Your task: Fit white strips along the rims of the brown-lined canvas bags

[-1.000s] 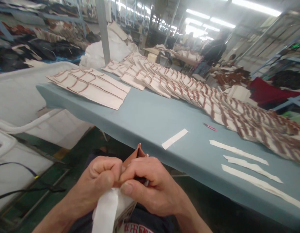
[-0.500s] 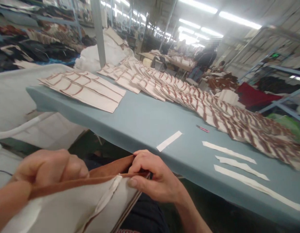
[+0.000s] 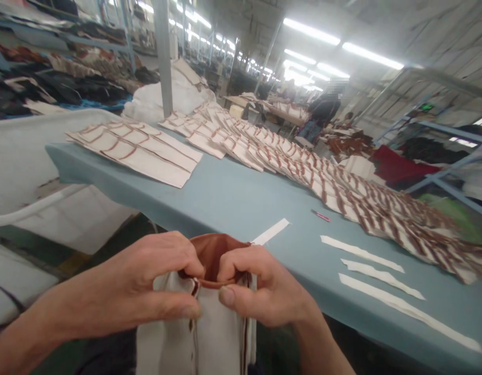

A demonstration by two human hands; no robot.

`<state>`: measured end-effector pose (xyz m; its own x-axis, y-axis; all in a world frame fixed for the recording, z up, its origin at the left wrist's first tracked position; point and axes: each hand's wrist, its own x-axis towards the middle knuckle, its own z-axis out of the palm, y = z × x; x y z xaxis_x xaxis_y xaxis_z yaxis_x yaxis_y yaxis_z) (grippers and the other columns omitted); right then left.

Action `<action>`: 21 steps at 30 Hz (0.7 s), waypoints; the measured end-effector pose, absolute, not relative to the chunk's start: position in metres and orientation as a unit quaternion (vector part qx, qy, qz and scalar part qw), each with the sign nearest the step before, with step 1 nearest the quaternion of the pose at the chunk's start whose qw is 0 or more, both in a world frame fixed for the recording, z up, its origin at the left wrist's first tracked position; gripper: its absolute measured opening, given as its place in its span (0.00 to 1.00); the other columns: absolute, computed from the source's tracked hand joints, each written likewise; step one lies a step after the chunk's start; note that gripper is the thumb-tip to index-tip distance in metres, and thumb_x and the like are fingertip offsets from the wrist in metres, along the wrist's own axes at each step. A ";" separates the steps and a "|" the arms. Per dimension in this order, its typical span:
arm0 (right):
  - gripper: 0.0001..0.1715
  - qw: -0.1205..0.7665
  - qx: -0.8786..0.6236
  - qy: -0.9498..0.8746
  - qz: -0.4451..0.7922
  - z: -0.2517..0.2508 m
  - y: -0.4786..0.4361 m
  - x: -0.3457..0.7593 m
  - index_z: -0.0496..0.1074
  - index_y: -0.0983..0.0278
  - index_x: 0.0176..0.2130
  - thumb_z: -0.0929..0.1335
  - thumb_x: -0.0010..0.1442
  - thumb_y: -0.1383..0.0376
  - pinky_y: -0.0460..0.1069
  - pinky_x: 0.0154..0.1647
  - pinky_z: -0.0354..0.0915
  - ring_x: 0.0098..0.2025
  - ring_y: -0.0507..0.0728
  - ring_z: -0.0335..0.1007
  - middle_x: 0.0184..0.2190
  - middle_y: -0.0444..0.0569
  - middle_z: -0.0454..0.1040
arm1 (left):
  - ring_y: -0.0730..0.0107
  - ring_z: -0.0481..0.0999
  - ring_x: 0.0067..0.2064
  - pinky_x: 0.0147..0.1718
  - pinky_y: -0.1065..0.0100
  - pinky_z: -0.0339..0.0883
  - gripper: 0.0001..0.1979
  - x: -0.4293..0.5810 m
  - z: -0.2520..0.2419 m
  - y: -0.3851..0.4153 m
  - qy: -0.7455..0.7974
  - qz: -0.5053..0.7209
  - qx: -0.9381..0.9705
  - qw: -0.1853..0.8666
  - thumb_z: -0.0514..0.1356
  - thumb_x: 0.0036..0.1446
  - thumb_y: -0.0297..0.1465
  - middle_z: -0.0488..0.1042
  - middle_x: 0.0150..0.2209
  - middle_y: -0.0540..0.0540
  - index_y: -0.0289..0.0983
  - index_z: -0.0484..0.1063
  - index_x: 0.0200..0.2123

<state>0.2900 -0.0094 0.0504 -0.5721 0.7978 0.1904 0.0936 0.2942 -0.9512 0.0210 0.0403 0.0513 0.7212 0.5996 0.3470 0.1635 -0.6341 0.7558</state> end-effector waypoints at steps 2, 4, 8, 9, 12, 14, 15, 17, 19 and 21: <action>0.27 0.337 -0.321 -0.709 0.530 0.046 -0.007 0.292 0.71 0.61 0.31 0.80 0.70 0.48 0.45 0.25 0.53 0.25 0.49 0.55 0.25 0.36 0.64 | 0.72 0.80 0.31 0.33 0.76 0.69 0.11 0.022 0.046 0.041 0.207 0.292 0.855 0.376 0.73 0.73 0.39 0.83 0.30 0.56 0.44 0.85 0.36; 0.30 0.332 -0.336 -0.694 0.543 0.037 -0.004 0.294 0.72 0.62 0.31 0.80 0.69 0.45 0.44 0.26 0.55 0.26 0.49 0.56 0.25 0.37 0.65 | 0.74 0.77 0.27 0.29 0.75 0.65 0.13 0.023 0.041 0.040 0.207 0.287 0.848 0.394 0.69 0.76 0.35 0.80 0.27 0.57 0.43 0.83 0.34; 0.32 0.325 -0.367 -0.669 0.558 0.009 0.004 0.293 0.73 0.62 0.29 0.81 0.66 0.42 0.44 0.27 0.57 0.26 0.49 0.55 0.24 0.36 0.64 | 0.71 0.81 0.28 0.29 0.75 0.67 0.17 0.024 0.035 0.034 0.229 0.258 0.831 0.436 0.63 0.79 0.36 0.82 0.28 0.54 0.41 0.85 0.35; 0.33 0.323 -0.368 -0.666 0.563 0.003 0.005 0.292 0.73 0.62 0.30 0.81 0.66 0.41 0.45 0.28 0.58 0.26 0.49 0.56 0.24 0.36 0.64 | 0.70 0.81 0.28 0.29 0.75 0.67 0.18 0.024 0.034 0.032 0.240 0.254 0.827 0.441 0.62 0.79 0.37 0.82 0.28 0.53 0.41 0.85 0.35; 0.31 0.333 -0.359 -0.689 0.534 -0.005 0.006 0.288 0.75 0.62 0.32 0.79 0.68 0.41 0.47 0.34 0.64 0.30 0.51 0.64 0.28 0.40 0.72 | 0.68 0.78 0.27 0.28 0.73 0.67 0.20 0.023 0.033 0.026 0.266 0.253 0.812 0.455 0.61 0.78 0.39 0.80 0.27 0.53 0.41 0.84 0.32; 0.29 0.340 -0.357 -0.720 0.488 0.001 0.005 0.285 0.77 0.62 0.35 0.77 0.70 0.41 0.48 0.39 0.68 0.34 0.53 0.70 0.32 0.43 0.78 | 0.69 0.77 0.27 0.27 0.73 0.66 0.21 0.022 0.034 0.024 0.273 0.266 0.801 0.462 0.62 0.78 0.40 0.79 0.26 0.53 0.41 0.83 0.31; 0.29 0.341 -0.359 -0.735 0.463 0.005 0.003 0.283 0.78 0.61 0.36 0.78 0.70 0.40 0.49 0.41 0.69 0.35 0.54 0.72 0.34 0.44 0.80 | 0.69 0.76 0.26 0.27 0.73 0.66 0.21 0.022 0.036 0.023 0.273 0.276 0.796 0.464 0.62 0.78 0.40 0.79 0.26 0.54 0.41 0.82 0.30; 0.31 0.333 -0.370 -0.760 0.417 0.016 0.001 0.277 0.78 0.60 0.37 0.79 0.68 0.36 0.51 0.45 0.71 0.36 0.55 0.73 0.35 0.44 0.82 | 0.71 0.74 0.25 0.25 0.73 0.64 0.21 0.023 0.038 0.022 0.271 0.292 0.791 0.465 0.63 0.78 0.40 0.78 0.25 0.54 0.41 0.82 0.29; 0.35 0.325 -0.380 -0.779 0.380 0.024 -0.001 0.271 0.77 0.60 0.36 0.81 0.65 0.34 0.51 0.46 0.71 0.36 0.55 0.74 0.34 0.43 0.82 | 0.72 0.72 0.25 0.25 0.74 0.63 0.22 0.023 0.037 0.021 0.268 0.295 0.788 0.469 0.64 0.78 0.40 0.77 0.25 0.55 0.41 0.81 0.29; 0.35 0.321 -0.374 -0.786 0.372 0.027 -0.003 0.265 0.75 0.60 0.34 0.80 0.67 0.34 0.49 0.43 0.69 0.34 0.53 0.73 0.33 0.42 0.81 | 0.72 0.72 0.25 0.25 0.74 0.63 0.21 0.020 0.034 0.020 0.268 0.290 0.788 0.472 0.64 0.78 0.40 0.77 0.25 0.55 0.42 0.82 0.29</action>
<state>0.2648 -0.0027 0.0269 -0.5136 0.8276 0.2267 0.3496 0.4431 -0.8255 0.0196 0.0199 0.0337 0.6873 0.6971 0.2039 0.1485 -0.4096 0.9001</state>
